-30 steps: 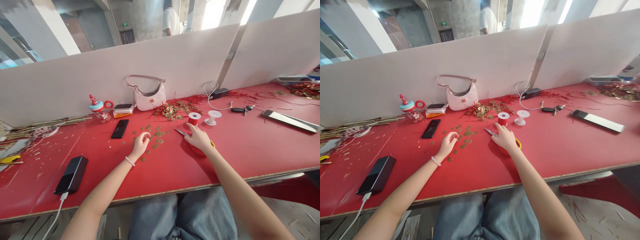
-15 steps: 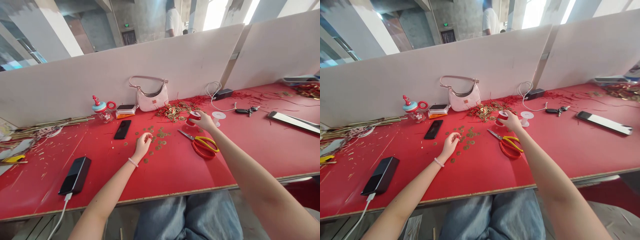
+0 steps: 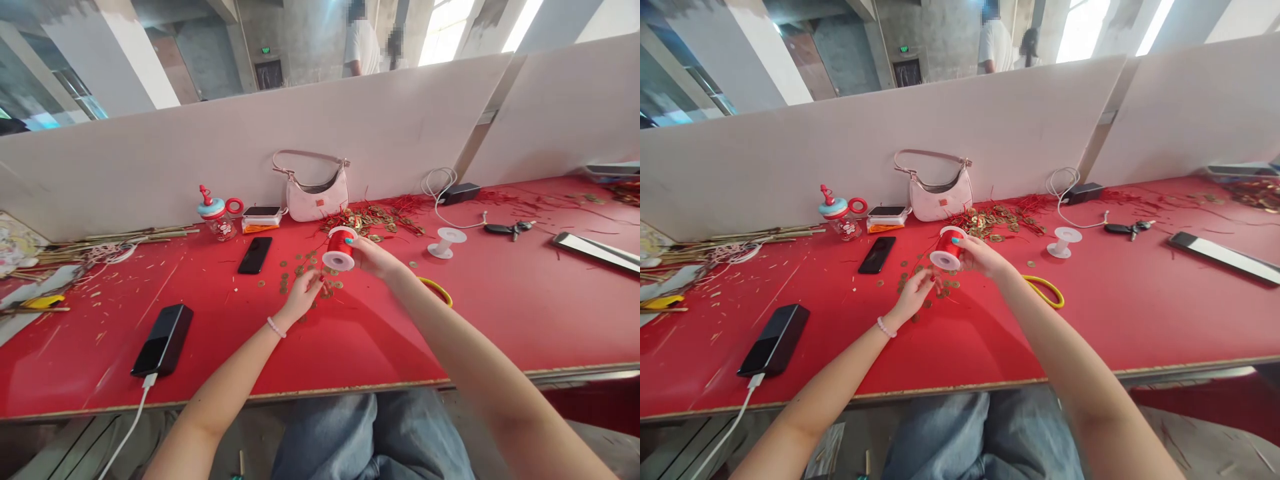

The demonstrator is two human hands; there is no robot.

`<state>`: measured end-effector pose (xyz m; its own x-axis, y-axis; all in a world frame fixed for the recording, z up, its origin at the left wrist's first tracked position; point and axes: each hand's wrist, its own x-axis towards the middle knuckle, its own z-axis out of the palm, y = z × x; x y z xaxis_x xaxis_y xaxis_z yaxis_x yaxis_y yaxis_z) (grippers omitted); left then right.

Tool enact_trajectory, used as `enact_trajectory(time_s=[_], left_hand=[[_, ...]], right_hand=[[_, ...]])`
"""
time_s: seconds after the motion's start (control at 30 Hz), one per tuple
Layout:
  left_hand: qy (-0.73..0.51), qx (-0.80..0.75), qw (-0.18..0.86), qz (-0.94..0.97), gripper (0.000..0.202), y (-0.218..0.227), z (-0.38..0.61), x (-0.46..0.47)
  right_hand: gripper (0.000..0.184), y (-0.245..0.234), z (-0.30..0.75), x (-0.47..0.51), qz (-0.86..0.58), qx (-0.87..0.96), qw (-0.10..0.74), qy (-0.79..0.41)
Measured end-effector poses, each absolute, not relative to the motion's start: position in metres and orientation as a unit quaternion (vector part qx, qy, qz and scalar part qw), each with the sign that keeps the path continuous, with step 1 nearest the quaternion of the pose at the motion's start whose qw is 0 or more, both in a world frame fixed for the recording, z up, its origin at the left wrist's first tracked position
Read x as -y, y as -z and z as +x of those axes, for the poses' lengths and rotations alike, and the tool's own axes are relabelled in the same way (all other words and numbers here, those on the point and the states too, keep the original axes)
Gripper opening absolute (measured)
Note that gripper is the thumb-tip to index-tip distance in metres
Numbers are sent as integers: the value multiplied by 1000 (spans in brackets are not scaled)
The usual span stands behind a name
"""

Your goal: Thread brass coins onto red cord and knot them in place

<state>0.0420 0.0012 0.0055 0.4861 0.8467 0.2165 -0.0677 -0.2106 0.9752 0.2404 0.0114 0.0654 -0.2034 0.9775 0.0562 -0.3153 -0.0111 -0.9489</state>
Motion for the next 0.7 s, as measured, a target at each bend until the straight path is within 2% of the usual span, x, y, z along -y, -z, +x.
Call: enact_trajectory(time_s=[0.1, 0.23, 0.37, 0.47, 0.53, 0.6, 0.7], left_hand=[[-425, -306, 583, 621, 31, -8, 39, -2], [-414, -280, 642, 581, 32, -13, 35, -4], [-350, -245, 728, 537, 34, -18, 25, -7], [-343, -231, 763, 497, 37, -23, 14, -15], [-380, -226, 775, 452, 38, -26, 6, -21], [-467, -211, 782, 354, 36, -28, 0, -29], [-575, -200, 740, 287, 35, -28, -9, -41]], right_hand=[[34, -63, 236, -18, -331, 390, 559, -653], [33, -48, 238, -28, -320, 301, 647, -623], [33, -24, 248, -37, -330, 251, 750, -516], [52, -9, 259, -40, -357, 250, 795, -422], [54, -4, 266, -40, -372, 234, 803, -404], [43, -4, 270, -38, -378, 221, 800, -410], [31, -8, 274, -35, -369, 208, 788, -447]])
